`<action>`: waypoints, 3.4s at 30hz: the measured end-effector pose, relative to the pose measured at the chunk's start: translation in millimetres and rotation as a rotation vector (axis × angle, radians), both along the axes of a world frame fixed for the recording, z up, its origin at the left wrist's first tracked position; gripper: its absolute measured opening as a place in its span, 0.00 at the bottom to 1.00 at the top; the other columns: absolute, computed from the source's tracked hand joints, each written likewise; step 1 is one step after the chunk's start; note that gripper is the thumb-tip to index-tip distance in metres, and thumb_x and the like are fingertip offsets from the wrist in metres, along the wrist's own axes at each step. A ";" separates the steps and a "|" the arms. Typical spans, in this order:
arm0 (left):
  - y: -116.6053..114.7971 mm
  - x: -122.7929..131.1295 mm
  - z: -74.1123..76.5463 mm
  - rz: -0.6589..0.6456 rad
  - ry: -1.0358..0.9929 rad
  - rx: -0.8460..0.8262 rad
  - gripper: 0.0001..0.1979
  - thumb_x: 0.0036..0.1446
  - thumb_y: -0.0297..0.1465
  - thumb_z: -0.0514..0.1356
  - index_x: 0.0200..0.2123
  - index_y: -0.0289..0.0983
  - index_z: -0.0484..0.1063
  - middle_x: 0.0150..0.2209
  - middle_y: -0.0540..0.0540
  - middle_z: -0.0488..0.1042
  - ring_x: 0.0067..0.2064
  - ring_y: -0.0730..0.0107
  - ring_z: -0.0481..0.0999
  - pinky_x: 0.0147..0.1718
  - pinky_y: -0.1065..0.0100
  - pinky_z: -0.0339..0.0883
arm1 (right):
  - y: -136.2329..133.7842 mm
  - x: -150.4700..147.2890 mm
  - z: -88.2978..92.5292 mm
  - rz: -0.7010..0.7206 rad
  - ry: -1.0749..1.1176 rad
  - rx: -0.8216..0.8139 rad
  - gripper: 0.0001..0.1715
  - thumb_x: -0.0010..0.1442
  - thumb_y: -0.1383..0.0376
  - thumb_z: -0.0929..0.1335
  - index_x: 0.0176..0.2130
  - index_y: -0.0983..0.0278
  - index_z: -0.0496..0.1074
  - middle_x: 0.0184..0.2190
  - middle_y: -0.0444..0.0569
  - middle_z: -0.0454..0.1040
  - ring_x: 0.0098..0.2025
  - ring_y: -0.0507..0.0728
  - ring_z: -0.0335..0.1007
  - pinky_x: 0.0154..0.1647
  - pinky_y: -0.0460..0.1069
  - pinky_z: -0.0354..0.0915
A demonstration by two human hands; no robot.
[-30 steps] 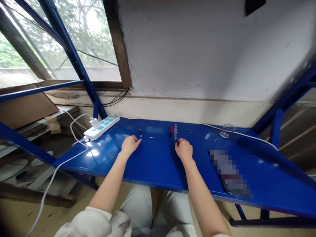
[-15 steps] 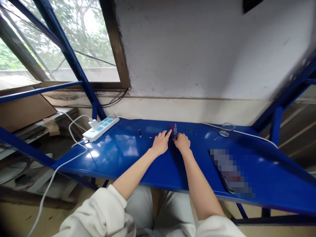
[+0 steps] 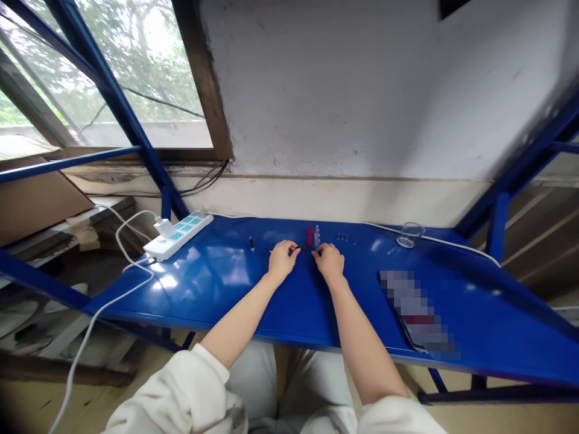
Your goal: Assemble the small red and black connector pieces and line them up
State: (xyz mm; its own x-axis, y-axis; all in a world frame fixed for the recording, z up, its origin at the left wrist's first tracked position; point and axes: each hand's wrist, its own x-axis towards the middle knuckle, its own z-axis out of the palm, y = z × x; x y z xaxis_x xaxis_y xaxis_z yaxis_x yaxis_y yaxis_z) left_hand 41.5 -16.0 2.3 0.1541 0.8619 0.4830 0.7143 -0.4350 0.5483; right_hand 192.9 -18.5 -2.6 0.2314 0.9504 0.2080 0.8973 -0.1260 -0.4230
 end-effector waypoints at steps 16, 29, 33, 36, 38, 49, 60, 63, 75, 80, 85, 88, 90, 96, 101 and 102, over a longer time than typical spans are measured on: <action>-4.8 -2.4 7.7 -0.039 -0.268 0.123 0.05 0.54 0.30 0.55 0.33 0.36 0.70 0.32 0.47 0.71 0.35 0.71 0.68 0.37 0.69 0.63 | -15.9 -10.2 15.4 0.153 -0.071 0.058 0.06 0.53 0.63 0.62 0.29 0.62 0.67 0.26 0.44 0.72 0.30 0.53 0.68 0.30 0.46 0.49; -14.9 0.4 12.1 -0.171 -0.207 0.151 0.16 0.58 0.35 0.49 0.49 0.41 0.65 0.36 0.47 0.72 0.38 0.71 0.69 0.44 0.65 0.63 | -18.4 -12.8 18.9 0.207 -0.189 0.043 0.07 0.53 0.63 0.62 0.28 0.63 0.66 0.25 0.46 0.73 0.29 0.53 0.68 0.29 0.46 0.49; -19.5 1.0 13.1 -0.234 -0.151 0.154 0.20 0.59 0.35 0.47 0.55 0.41 0.58 0.35 0.48 0.71 0.38 0.72 0.68 0.44 0.67 0.64 | -17.9 -12.4 18.8 0.191 -0.172 0.056 0.07 0.53 0.63 0.62 0.27 0.63 0.66 0.25 0.46 0.72 0.28 0.53 0.68 0.28 0.46 0.49; -19.8 1.2 11.3 -0.212 -0.106 0.148 0.19 0.60 0.35 0.46 0.53 0.40 0.61 0.37 0.47 0.71 0.41 0.70 0.68 0.45 0.66 0.63 | -17.9 -12.4 19.1 0.197 -0.175 0.053 0.07 0.53 0.63 0.62 0.28 0.63 0.65 0.25 0.46 0.72 0.28 0.53 0.68 0.28 0.46 0.48; -19.0 1.7 9.0 -0.193 -0.075 0.136 0.17 0.60 0.34 0.46 0.50 0.40 0.65 0.41 0.46 0.71 0.43 0.69 0.68 0.46 0.65 0.63 | -18.5 -13.1 19.9 0.205 -0.184 0.047 0.06 0.53 0.63 0.62 0.28 0.63 0.65 0.25 0.46 0.72 0.29 0.53 0.68 0.28 0.46 0.48; -6.4 0.8 -0.4 -0.169 -0.189 0.080 0.10 0.57 0.30 0.51 0.39 0.37 0.69 0.36 0.46 0.71 0.35 0.72 0.69 0.39 0.68 0.65 | -19.8 -15.6 19.1 0.266 -0.143 0.089 0.06 0.51 0.64 0.62 0.26 0.63 0.65 0.23 0.44 0.71 0.27 0.52 0.66 0.28 0.45 0.49; -2.3 5.3 -6.5 -0.188 -0.211 -0.084 0.07 0.51 0.31 0.56 0.34 0.37 0.69 0.26 0.51 0.68 0.26 0.77 0.64 0.29 0.73 0.61 | -19.6 -19.1 15.0 0.328 -0.186 0.081 0.08 0.54 0.64 0.60 0.26 0.63 0.64 0.24 0.46 0.71 0.27 0.52 0.66 0.26 0.46 0.46; -5.4 4.3 -3.1 -0.192 -0.177 -0.098 0.07 0.51 0.32 0.56 0.34 0.38 0.69 0.27 0.51 0.68 0.27 0.76 0.65 0.28 0.73 0.61 | -18.1 -18.1 12.5 0.345 -0.167 0.078 0.07 0.53 0.65 0.60 0.27 0.63 0.65 0.25 0.47 0.72 0.28 0.53 0.67 0.27 0.46 0.47; -7.9 -23.7 20.5 -0.222 -0.291 -0.054 0.11 0.50 0.38 0.57 0.33 0.37 0.72 0.28 0.48 0.71 0.25 0.76 0.65 0.28 0.72 0.61 | -14.1 -19.7 3.0 0.458 0.073 0.181 0.07 0.52 0.62 0.62 0.25 0.62 0.61 0.21 0.43 0.66 0.23 0.50 0.60 0.24 0.44 0.51; -1.7 -71.3 37.8 -0.017 -0.629 0.084 0.12 0.51 0.39 0.56 0.31 0.36 0.72 0.26 0.48 0.71 0.27 0.75 0.68 0.28 0.73 0.61 | -17.2 -35.5 6.1 0.491 0.174 0.163 0.11 0.53 0.60 0.62 0.23 0.62 0.58 0.19 0.42 0.62 0.22 0.50 0.58 0.23 0.44 0.52; 2.6 -114.7 28.6 0.277 -0.937 0.138 0.14 0.51 0.40 0.55 0.29 0.35 0.70 0.23 0.50 0.68 0.23 0.78 0.65 0.23 0.75 0.59 | -7.7 -71.6 11.7 0.556 0.135 0.097 0.08 0.52 0.62 0.62 0.24 0.63 0.61 0.22 0.44 0.66 0.24 0.51 0.61 0.24 0.44 0.53; 6.3 -122.9 15.6 0.366 -1.219 0.003 0.15 0.51 0.41 0.53 0.27 0.34 0.67 0.20 0.51 0.65 0.18 0.80 0.62 0.17 0.76 0.53 | 7.4 -94.9 13.1 0.530 0.094 0.041 0.06 0.51 0.63 0.63 0.25 0.63 0.63 0.25 0.46 0.69 0.26 0.51 0.63 0.25 0.44 0.53; 8.0 -122.6 11.1 0.368 -1.343 -0.060 0.15 0.50 0.41 0.53 0.27 0.33 0.66 0.20 0.52 0.64 0.16 0.81 0.60 0.14 0.76 0.49 | 18.1 -108.3 12.9 0.490 0.082 -0.003 0.05 0.51 0.64 0.63 0.27 0.64 0.65 0.27 0.48 0.71 0.28 0.52 0.65 0.26 0.44 0.54; 4.8 -115.3 14.6 0.299 -1.369 -0.096 0.14 0.48 0.40 0.55 0.26 0.33 0.65 0.18 0.53 0.63 0.16 0.82 0.60 0.13 0.77 0.48 | 39.4 -134.8 9.5 0.446 0.012 -0.052 0.06 0.51 0.64 0.64 0.31 0.64 0.68 0.30 0.49 0.73 0.33 0.55 0.68 0.30 0.45 0.56; 1.7 -113.6 16.4 0.252 -1.376 -0.112 0.13 0.48 0.39 0.55 0.26 0.33 0.65 0.18 0.53 0.63 0.16 0.83 0.60 0.13 0.77 0.48 | 46.7 -142.7 5.7 0.440 0.046 -0.075 0.06 0.50 0.65 0.64 0.31 0.63 0.69 0.31 0.49 0.74 0.35 0.56 0.69 0.30 0.45 0.56; 1.5 -113.6 16.5 0.251 -1.382 -0.116 0.13 0.48 0.39 0.55 0.26 0.33 0.65 0.18 0.53 0.63 0.16 0.83 0.60 0.13 0.77 0.48 | 47.7 -143.1 5.2 0.441 0.059 -0.083 0.06 0.50 0.64 0.65 0.31 0.63 0.69 0.31 0.49 0.74 0.35 0.56 0.69 0.29 0.45 0.56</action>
State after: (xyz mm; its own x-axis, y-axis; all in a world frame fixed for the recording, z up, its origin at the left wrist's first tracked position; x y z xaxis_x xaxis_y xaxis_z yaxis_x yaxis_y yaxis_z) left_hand -72.0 -14.5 18.8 -0.5407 0.8402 0.0412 -0.3713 -0.2824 0.8845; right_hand 49.8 29.2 2.5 -0.1901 0.9737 0.1257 0.8475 0.2274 -0.4796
